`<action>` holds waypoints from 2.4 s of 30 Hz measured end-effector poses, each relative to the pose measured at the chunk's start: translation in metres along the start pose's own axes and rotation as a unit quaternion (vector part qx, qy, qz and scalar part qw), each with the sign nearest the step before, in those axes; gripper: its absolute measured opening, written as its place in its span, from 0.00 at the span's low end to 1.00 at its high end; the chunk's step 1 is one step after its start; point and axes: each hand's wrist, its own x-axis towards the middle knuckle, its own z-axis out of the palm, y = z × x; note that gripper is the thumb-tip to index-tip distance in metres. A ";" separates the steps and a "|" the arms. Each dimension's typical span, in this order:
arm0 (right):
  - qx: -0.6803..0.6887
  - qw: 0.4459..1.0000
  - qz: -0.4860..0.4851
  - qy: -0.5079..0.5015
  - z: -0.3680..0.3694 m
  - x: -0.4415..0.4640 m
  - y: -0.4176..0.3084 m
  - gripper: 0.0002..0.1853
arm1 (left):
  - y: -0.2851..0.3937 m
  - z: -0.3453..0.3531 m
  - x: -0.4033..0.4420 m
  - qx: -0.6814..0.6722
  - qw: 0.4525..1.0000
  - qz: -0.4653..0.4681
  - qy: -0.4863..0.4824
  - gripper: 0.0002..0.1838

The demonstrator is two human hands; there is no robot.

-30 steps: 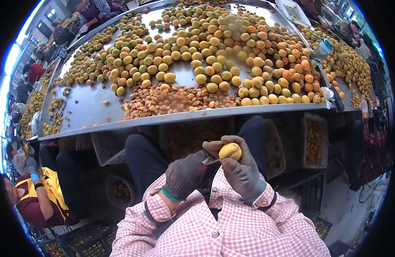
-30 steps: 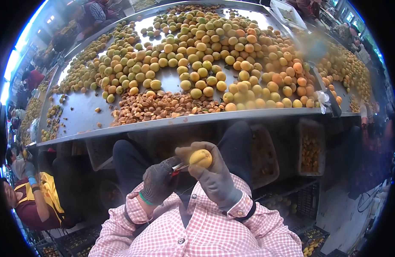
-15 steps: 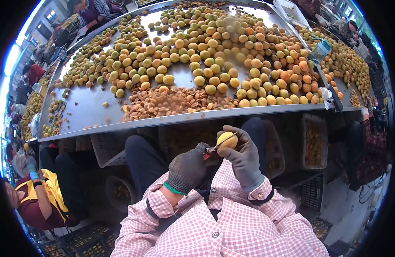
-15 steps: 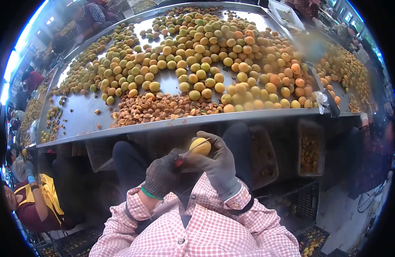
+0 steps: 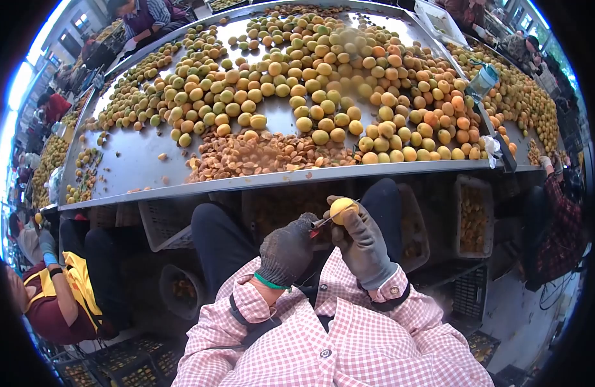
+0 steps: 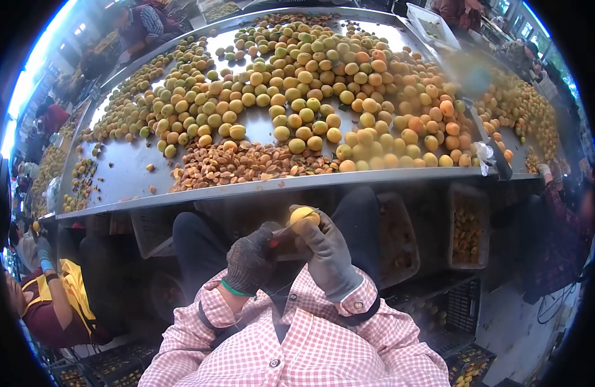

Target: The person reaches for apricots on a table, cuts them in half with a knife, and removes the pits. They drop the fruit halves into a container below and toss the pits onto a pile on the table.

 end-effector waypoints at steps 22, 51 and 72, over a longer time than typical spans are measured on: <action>0.116 0.990 0.056 0.056 -0.003 0.009 0.014 0.26 | -0.023 0.025 -0.006 -0.051 0.999 0.000 0.015 0.18; -0.443 0.872 -0.192 -0.080 -0.015 0.006 0.011 0.24 | 0.002 -0.022 0.025 -0.179 0.974 0.086 -0.105 0.45; -0.451 0.867 -0.212 0.002 0.023 -0.025 0.007 0.17 | 0.007 -0.014 0.023 -0.171 0.952 0.251 -0.027 0.32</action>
